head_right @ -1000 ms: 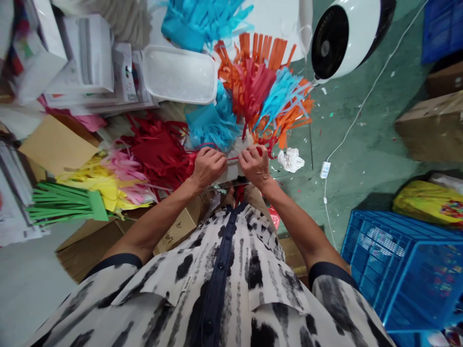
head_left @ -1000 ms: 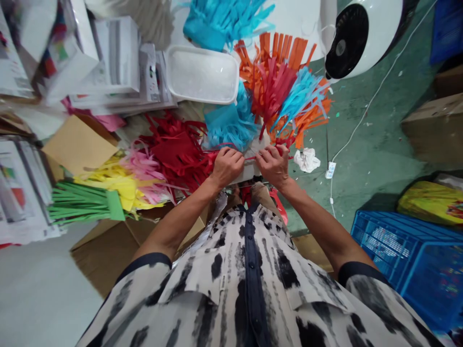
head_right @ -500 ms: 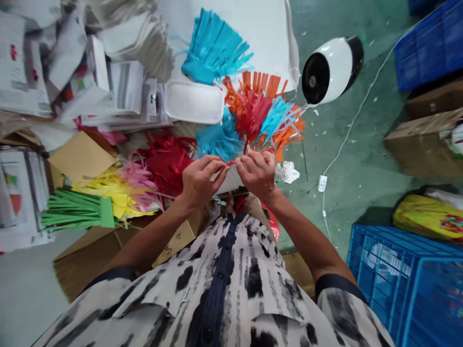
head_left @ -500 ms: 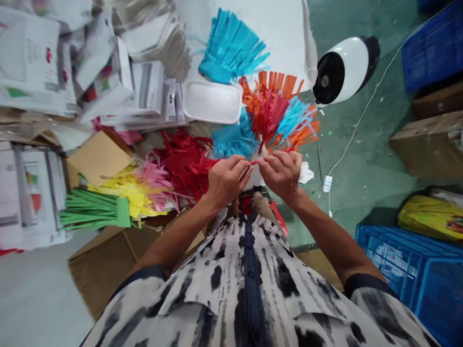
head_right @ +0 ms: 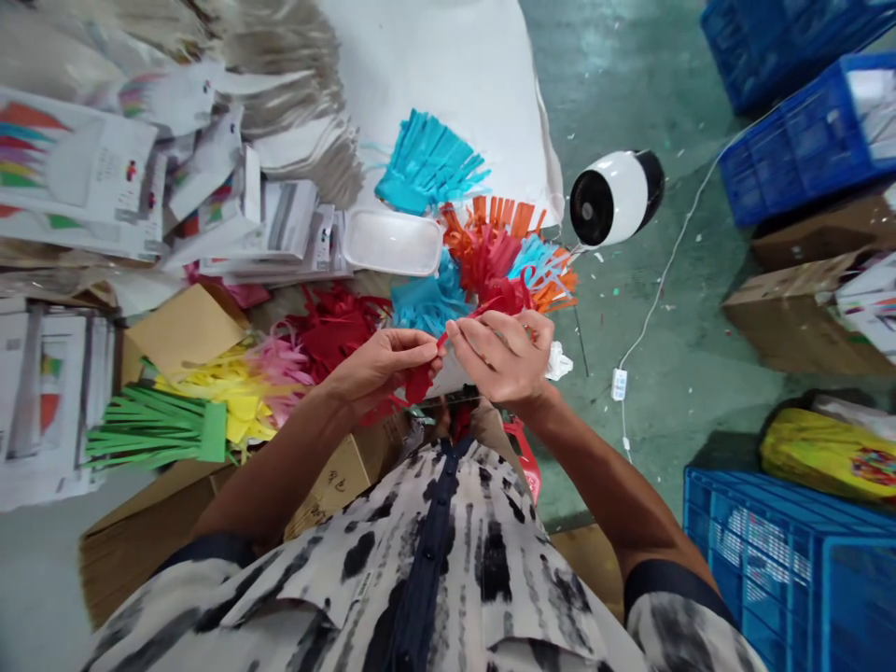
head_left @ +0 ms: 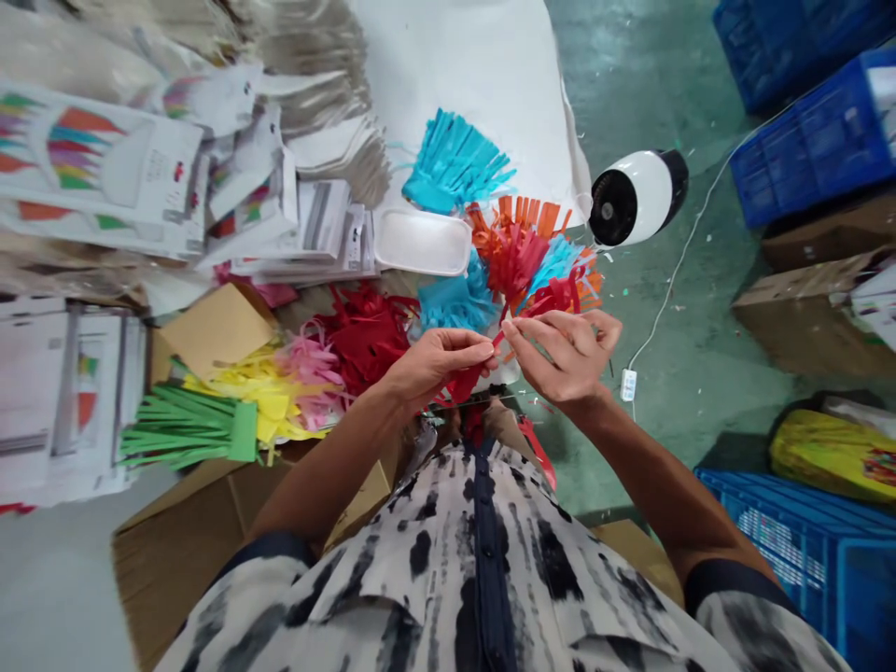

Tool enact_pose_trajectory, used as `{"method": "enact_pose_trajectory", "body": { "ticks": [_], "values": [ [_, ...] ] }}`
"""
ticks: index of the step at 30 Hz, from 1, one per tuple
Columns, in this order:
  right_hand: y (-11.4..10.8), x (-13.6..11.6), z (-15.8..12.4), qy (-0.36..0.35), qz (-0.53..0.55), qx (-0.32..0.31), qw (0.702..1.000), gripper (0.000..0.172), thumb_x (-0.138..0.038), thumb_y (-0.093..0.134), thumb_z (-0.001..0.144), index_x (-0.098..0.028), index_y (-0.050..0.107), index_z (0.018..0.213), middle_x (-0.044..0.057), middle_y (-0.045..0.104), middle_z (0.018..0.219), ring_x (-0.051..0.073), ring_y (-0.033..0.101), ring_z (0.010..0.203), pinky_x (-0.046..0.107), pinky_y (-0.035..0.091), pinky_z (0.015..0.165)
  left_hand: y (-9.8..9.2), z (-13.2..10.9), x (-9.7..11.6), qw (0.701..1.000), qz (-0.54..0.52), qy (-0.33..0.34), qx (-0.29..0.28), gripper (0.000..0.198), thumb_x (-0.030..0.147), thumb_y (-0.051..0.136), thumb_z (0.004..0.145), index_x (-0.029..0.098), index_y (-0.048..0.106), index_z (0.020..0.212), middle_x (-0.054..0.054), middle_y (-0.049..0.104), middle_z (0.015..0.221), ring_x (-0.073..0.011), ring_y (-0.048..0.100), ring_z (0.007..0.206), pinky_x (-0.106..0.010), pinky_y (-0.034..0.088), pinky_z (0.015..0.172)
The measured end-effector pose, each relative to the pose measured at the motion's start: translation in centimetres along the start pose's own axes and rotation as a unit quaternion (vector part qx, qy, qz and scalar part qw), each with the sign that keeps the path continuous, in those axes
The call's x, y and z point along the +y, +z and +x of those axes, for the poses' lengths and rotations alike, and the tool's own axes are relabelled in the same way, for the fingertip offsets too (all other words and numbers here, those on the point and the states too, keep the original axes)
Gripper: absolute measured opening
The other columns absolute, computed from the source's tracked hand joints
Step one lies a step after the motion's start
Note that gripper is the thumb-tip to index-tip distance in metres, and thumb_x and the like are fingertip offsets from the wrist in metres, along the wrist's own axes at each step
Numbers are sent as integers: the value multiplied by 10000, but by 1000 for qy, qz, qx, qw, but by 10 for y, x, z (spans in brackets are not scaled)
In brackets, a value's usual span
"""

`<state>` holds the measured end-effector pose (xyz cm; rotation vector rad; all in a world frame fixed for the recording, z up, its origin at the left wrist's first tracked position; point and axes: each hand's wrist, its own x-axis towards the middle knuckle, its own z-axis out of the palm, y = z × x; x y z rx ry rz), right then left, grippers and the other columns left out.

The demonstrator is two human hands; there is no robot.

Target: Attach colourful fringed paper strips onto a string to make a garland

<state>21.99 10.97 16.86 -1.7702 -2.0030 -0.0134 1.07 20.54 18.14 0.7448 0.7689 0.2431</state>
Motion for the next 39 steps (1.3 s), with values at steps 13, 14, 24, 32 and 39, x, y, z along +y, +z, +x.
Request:
{"method": "enact_pose_trajectory", "body": {
  "ticks": [13,14,24,32,39],
  "values": [
    [8,-44,47,212,407,78,885,151,-396,674,989,-294,784,969,19,782,1094,221,705,1103,427,554,1005,12,8,0,951,85,260,146,212,388,905,759,202,830,829,-54,796,941,-187,730,894,-318,581,859],
    [9,-44,47,207,417,66,883,181,-412,648,1008,-308,776,1082,25,767,1183,222,689,1161,429,544,1031,12,10,0,947,73,267,161,214,385,906,758,201,828,837,-45,797,910,-178,729,858,-312,581,842],
    [43,-36,15,122,228,-120,959,293,-332,423,1091,-218,677,1000,88,741,988,241,663,975,403,462,932,6,4,32,891,0,416,180,307,462,922,780,230,729,840,-23,783,921,-195,774,912,-360,610,922],
    [-13,-44,64,117,367,83,919,162,-368,672,1011,-299,751,1134,18,757,1047,208,692,991,401,547,928,11,-9,24,888,169,389,179,173,329,843,863,196,748,807,-46,773,927,-176,742,894,-296,594,841],
    [-8,-58,88,78,336,93,934,106,-265,693,983,-267,757,899,12,733,872,205,665,878,408,537,855,-1,-7,21,914,95,344,193,208,369,886,819,197,771,809,-50,791,905,-170,738,845,-286,602,804]
  ]
}}
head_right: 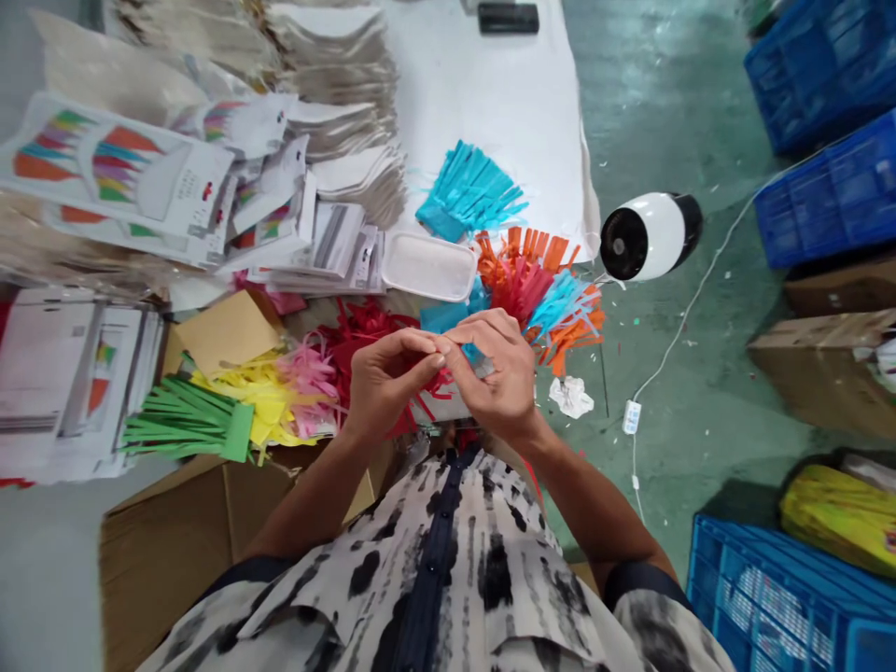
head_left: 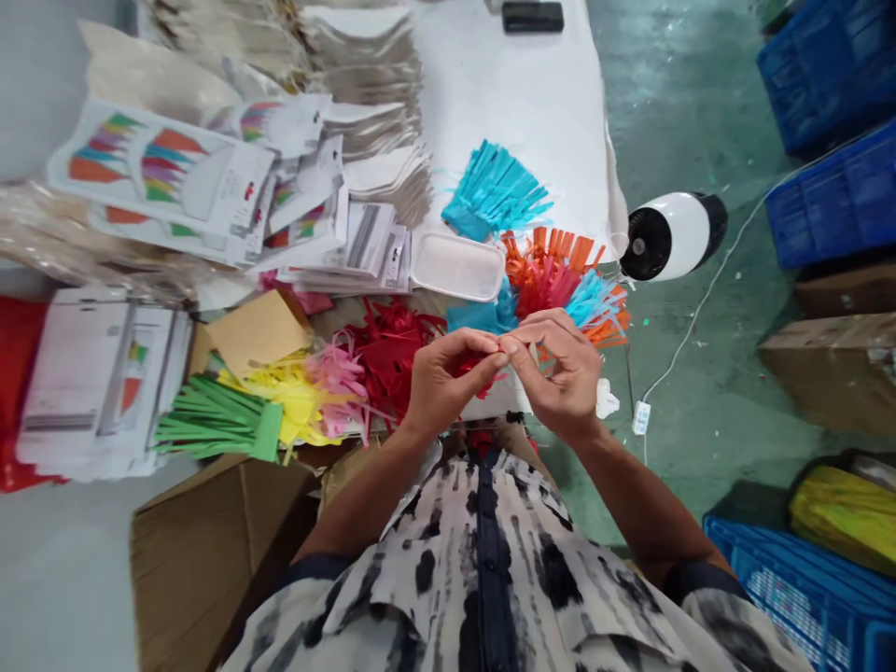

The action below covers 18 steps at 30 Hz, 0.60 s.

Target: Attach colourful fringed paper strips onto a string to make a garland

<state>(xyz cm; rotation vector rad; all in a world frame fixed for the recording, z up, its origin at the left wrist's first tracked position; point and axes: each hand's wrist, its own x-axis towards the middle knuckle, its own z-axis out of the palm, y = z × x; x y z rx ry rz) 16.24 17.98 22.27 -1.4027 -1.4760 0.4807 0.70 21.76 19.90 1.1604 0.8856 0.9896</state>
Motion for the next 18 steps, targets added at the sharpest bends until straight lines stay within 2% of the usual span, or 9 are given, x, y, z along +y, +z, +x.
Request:
{"method": "enact_pose_trajectory", "body": {
  "ticks": [3,6,9,10,12,15,18],
  "values": [
    [16,19,11,-20,25,-27,999,137,-272,662,1002,-265,751,898,14,740,869,204,667,894,393,539,858,-5,3,-11,995,-48,-53,66,260,398,927,767,193,777,818,-38,795,863,-155,741,771,-265,608,746],
    [41,64,31,38,44,-92,994,242,-332,570,1055,-248,755,924,25,745,898,196,680,884,359,549,839,-11,9,-25,986,-83,-92,110,308,403,954,729,194,760,845,-24,796,828,-159,765,743,-264,623,730],
    [73,124,55,131,-111,-133,976,228,-285,578,1024,-199,780,960,76,751,942,215,675,851,357,530,819,-15,13,-35,980,-107,-117,123,343,390,964,716,198,761,915,-20,803,829,-175,790,760,-285,642,768],
    [84,143,63,153,-179,-168,957,231,-239,567,1012,-186,790,1046,106,761,1032,233,681,892,373,521,844,-16,14,-38,979,-108,-124,123,353,384,963,718,200,774,954,-23,806,838,-177,793,770,-288,644,781],
    [103,170,77,151,-280,-233,919,282,-202,565,990,-171,785,1164,158,749,1169,292,677,1004,410,503,879,-17,15,-42,978,-98,-139,121,357,381,952,734,200,802,1002,-34,812,860,-175,790,786,-290,640,790],
    [123,187,92,125,-361,-303,873,308,-180,561,972,-131,781,1183,220,734,1204,360,649,1083,450,474,884,-18,14,-46,979,-82,-145,119,294,396,943,740,195,814,911,-43,812,885,-179,779,830,-299,630,822],
    [130,187,97,118,-383,-323,857,297,-179,539,981,-100,787,1123,240,740,1136,355,644,1037,447,448,859,-19,14,-49,978,-96,-141,117,275,410,922,764,200,785,878,-37,804,902,-177,771,872,-297,611,857]
  ]
}}
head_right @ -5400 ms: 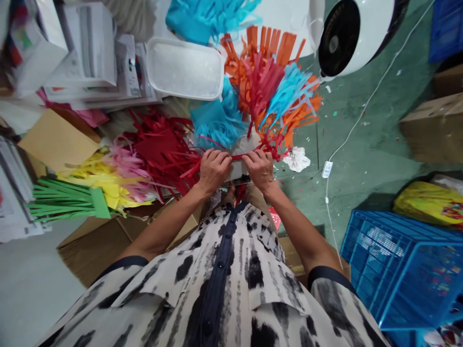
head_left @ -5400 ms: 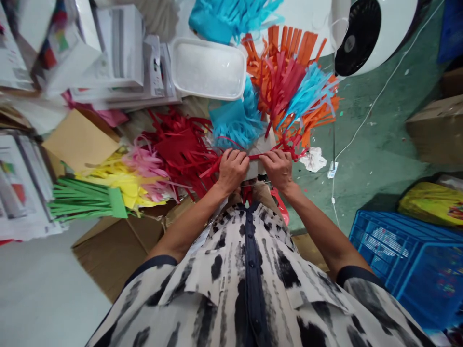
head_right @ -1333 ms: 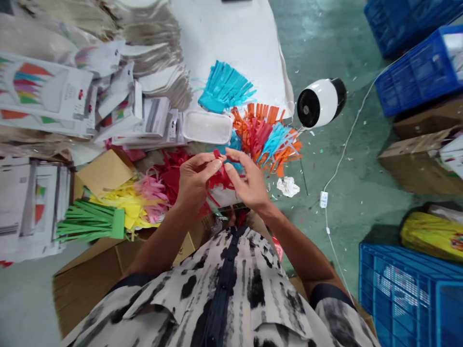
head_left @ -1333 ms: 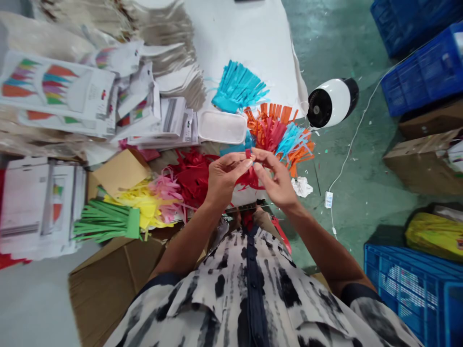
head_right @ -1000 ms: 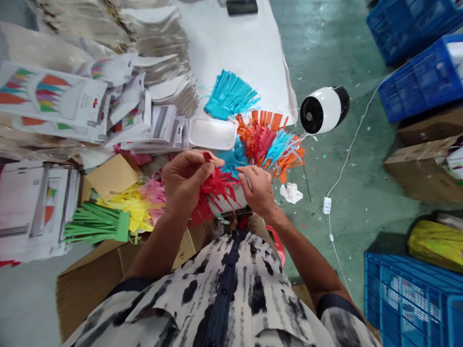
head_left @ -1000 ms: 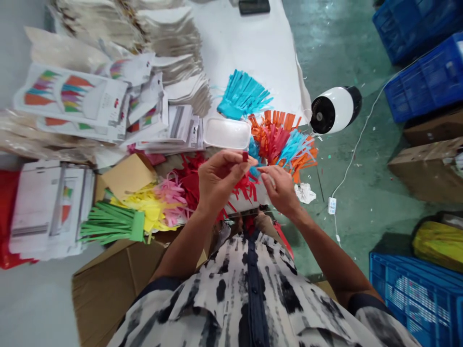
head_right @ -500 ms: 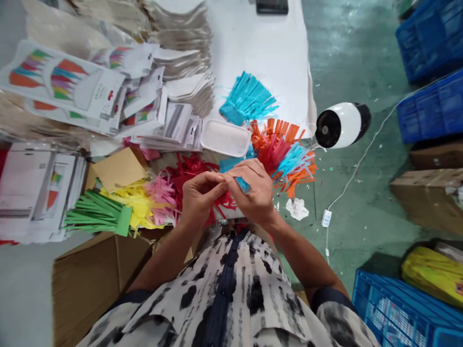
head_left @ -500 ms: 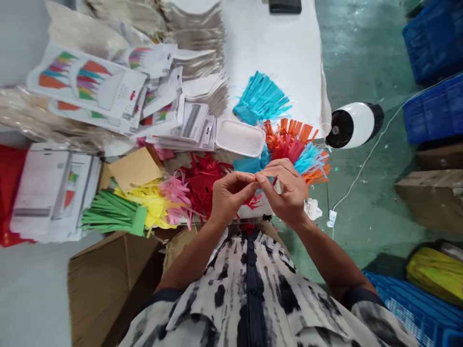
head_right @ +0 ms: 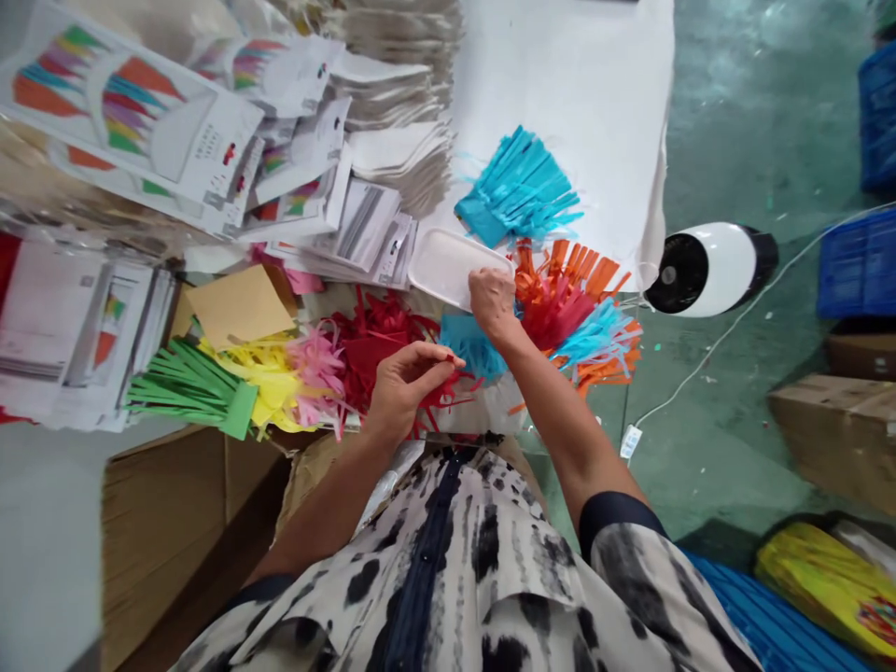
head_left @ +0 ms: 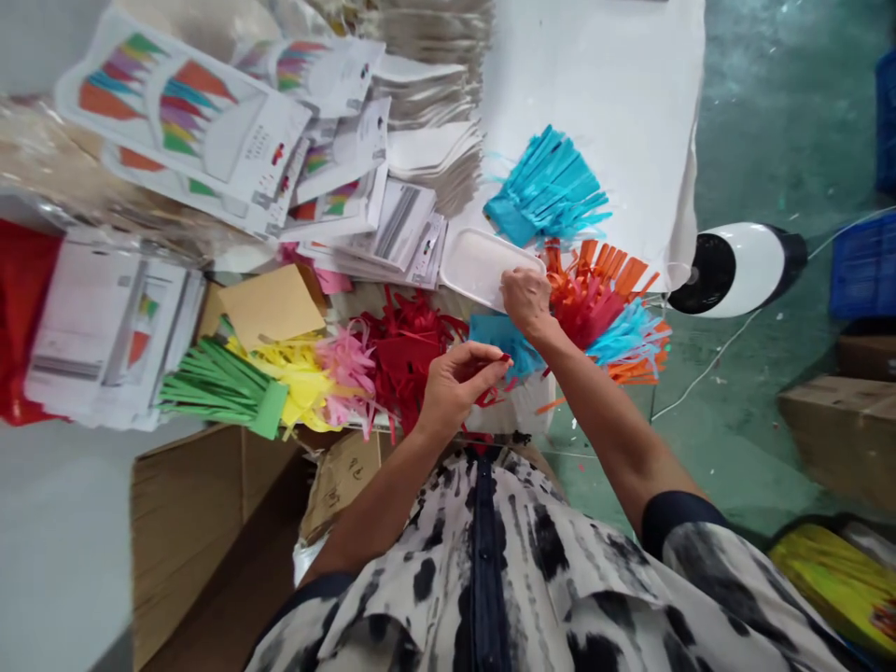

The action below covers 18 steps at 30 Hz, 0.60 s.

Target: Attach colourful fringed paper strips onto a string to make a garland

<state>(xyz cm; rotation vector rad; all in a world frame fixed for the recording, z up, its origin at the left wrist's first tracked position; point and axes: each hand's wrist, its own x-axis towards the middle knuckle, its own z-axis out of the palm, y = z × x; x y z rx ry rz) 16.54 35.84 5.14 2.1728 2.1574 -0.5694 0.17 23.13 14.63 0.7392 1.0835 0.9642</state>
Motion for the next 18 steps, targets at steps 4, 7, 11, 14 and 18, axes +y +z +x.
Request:
{"method": "enact_pose_trajectory", "body": {
  "ticks": [4,7,11,14,18],
  "values": [
    [-2,3,-7,2,33,33,999,270,-241,544,1001,-158,793,1065,185,738,1146,308,643,1008,403,437,820,-1,2,-2,1000,-8,-5,5,272,425,882,812,203,754,903,-21,777,842,-143,737,788,-259,586,800],
    [-6,6,-20,-2,104,84,991,218,-251,573,984,-201,774,1049,119,723,1206,251,655,969,358,446,787,-1,3,-4,1000,-6,-5,21,299,443,887,802,197,757,914,-8,761,817,-118,702,724,-228,563,736],
    [-30,2,-63,-41,273,144,950,116,-244,621,954,-193,710,901,43,723,937,164,641,771,321,485,779,0,-2,-1,999,23,21,35,302,452,884,807,190,774,908,-13,767,839,-119,704,741,-226,558,741],
    [-60,-6,-119,-64,403,165,898,135,-327,663,961,-222,680,878,-2,677,826,146,607,707,294,476,654,0,-12,9,995,75,55,35,283,457,865,831,194,789,904,-20,774,852,-141,716,771,-244,563,752],
    [-95,-15,-186,-101,440,177,875,104,-338,703,970,-249,716,917,6,692,873,128,579,672,281,442,554,6,-30,25,984,140,114,-1,206,408,835,875,205,806,897,-24,787,867,-157,721,800,-258,566,768]
  ]
}}
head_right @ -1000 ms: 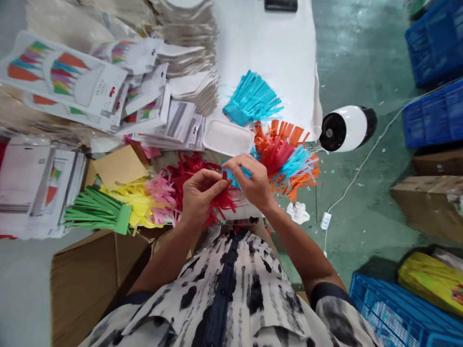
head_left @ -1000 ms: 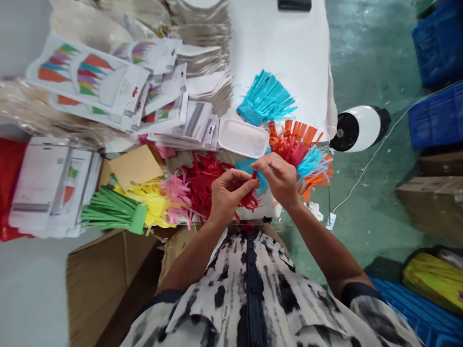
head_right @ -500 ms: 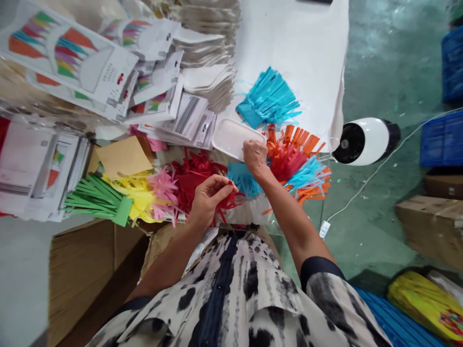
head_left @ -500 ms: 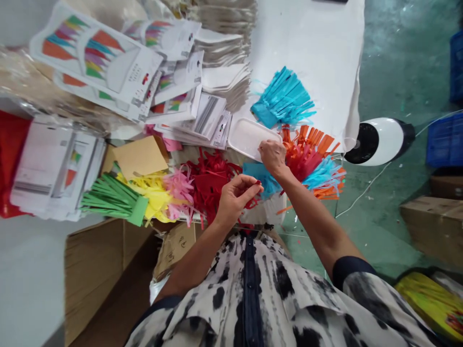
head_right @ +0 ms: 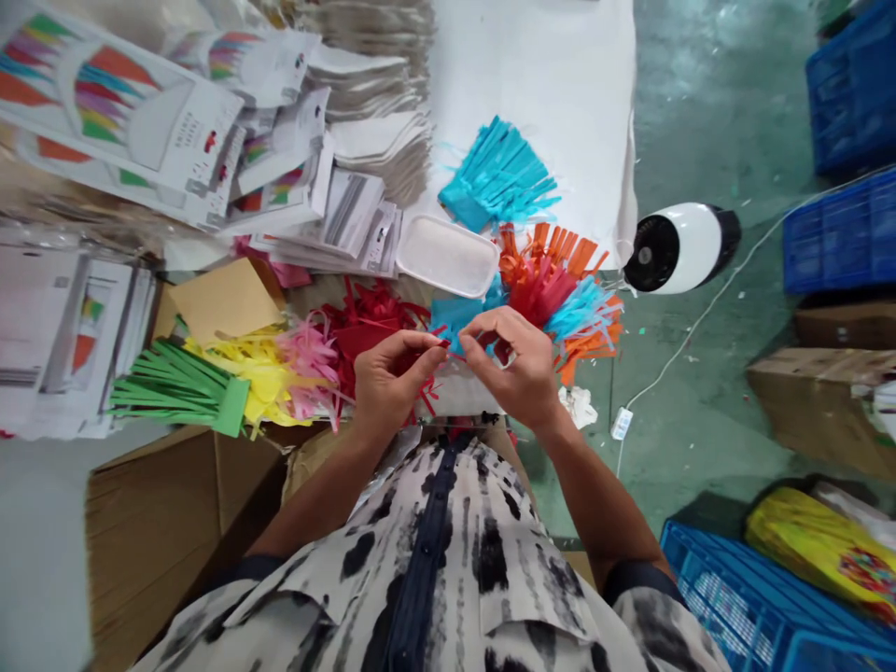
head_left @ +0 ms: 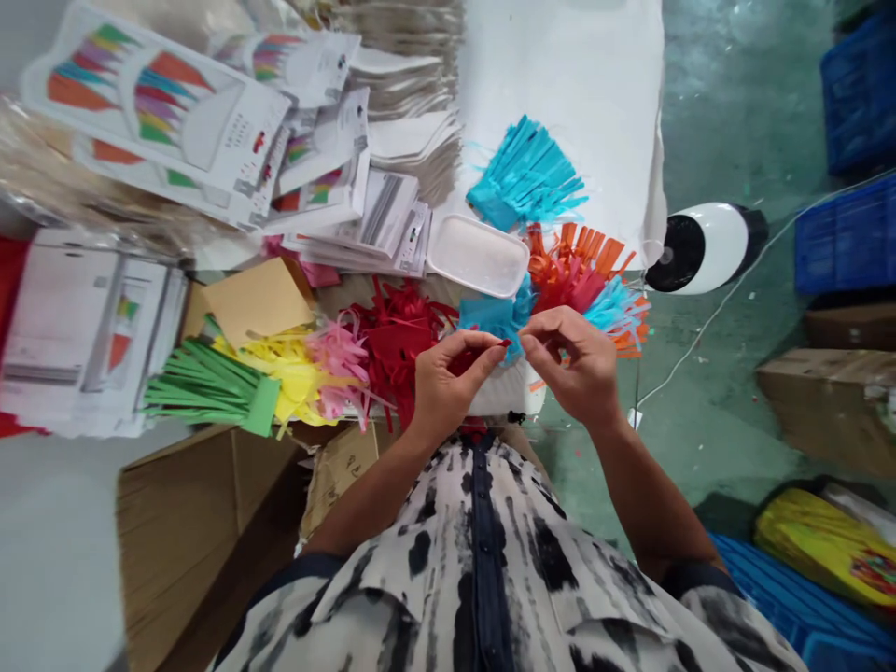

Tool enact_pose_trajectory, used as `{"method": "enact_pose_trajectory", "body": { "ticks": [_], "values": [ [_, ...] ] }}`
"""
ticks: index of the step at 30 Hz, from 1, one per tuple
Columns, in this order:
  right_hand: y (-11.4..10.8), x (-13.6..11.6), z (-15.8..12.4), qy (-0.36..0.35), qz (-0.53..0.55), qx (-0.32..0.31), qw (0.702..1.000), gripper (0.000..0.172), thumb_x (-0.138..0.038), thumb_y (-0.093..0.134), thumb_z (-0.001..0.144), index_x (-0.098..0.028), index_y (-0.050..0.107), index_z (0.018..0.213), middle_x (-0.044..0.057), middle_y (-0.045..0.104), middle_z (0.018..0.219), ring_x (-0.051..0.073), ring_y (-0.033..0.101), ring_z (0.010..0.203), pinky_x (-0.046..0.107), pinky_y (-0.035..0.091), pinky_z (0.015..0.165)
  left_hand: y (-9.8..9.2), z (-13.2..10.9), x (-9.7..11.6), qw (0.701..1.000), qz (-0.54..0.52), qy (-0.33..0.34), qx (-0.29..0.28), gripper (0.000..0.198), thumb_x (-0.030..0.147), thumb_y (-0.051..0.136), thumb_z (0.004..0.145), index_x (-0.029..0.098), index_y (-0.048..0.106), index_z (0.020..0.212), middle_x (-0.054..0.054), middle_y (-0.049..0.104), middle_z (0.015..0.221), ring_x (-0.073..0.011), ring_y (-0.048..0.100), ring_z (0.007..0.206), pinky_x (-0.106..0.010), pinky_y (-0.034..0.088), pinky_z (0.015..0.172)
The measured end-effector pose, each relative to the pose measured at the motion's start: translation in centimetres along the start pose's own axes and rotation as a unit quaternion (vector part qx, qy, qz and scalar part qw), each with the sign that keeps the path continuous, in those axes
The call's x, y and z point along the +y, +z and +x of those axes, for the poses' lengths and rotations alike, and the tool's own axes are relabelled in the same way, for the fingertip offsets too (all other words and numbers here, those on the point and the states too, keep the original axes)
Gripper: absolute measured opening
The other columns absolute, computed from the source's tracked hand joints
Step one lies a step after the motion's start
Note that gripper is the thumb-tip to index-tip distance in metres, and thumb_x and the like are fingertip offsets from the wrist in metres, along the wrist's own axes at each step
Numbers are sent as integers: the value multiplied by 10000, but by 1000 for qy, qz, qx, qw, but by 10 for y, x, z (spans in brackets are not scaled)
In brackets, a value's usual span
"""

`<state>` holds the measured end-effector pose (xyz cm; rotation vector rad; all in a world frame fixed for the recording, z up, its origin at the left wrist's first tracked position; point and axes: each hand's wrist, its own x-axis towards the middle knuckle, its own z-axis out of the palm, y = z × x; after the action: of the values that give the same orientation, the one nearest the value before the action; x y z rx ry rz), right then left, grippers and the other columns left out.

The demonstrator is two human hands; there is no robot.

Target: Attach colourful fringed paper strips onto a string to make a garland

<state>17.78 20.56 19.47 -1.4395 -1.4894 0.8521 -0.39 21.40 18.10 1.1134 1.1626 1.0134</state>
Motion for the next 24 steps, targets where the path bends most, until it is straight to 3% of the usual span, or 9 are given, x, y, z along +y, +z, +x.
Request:
{"method": "enact_pose_trajectory", "body": {
  "ticks": [5,12,16,19,24],
  "values": [
    [-15,-29,-28,-30,-36,7,999,57,-319,710,963,-278,750,967,22,740,937,153,632,737,287,470,529,5,-19,14,998,33,51,-30,145,364,811,905,219,814,906,-31,793,874,-172,726,818,-284,574,800],
    [-20,-42,-54,-57,-72,2,996,61,-264,711,951,-287,737,1002,18,756,960,169,661,781,301,489,553,4,-42,17,992,62,97,-51,96,324,804,911,228,811,906,-30,789,862,-168,718,796,-290,569,791],
    [-20,-47,-65,-72,-95,-2,993,48,-253,695,952,-289,722,968,17,750,922,194,681,829,334,549,644,6,-52,18,989,64,125,-55,76,304,808,906,230,803,886,-26,789,860,-166,716,800,-294,567,813],
    [-21,-48,-73,-73,-99,4,992,47,-253,684,956,-292,709,948,17,739,899,203,681,832,355,573,686,9,-56,18,988,60,118,-76,104,327,811,904,228,802,876,-29,789,853,-170,724,804,-295,575,817],
    [-28,-45,-84,-53,-99,56,992,43,-289,683,968,-288,703,929,27,734,907,196,666,792,321,517,570,12,-57,13,991,27,79,-108,210,387,851,866,230,809,999,-55,807,993,-200,752,944,-324,595,902]
  ]
}}
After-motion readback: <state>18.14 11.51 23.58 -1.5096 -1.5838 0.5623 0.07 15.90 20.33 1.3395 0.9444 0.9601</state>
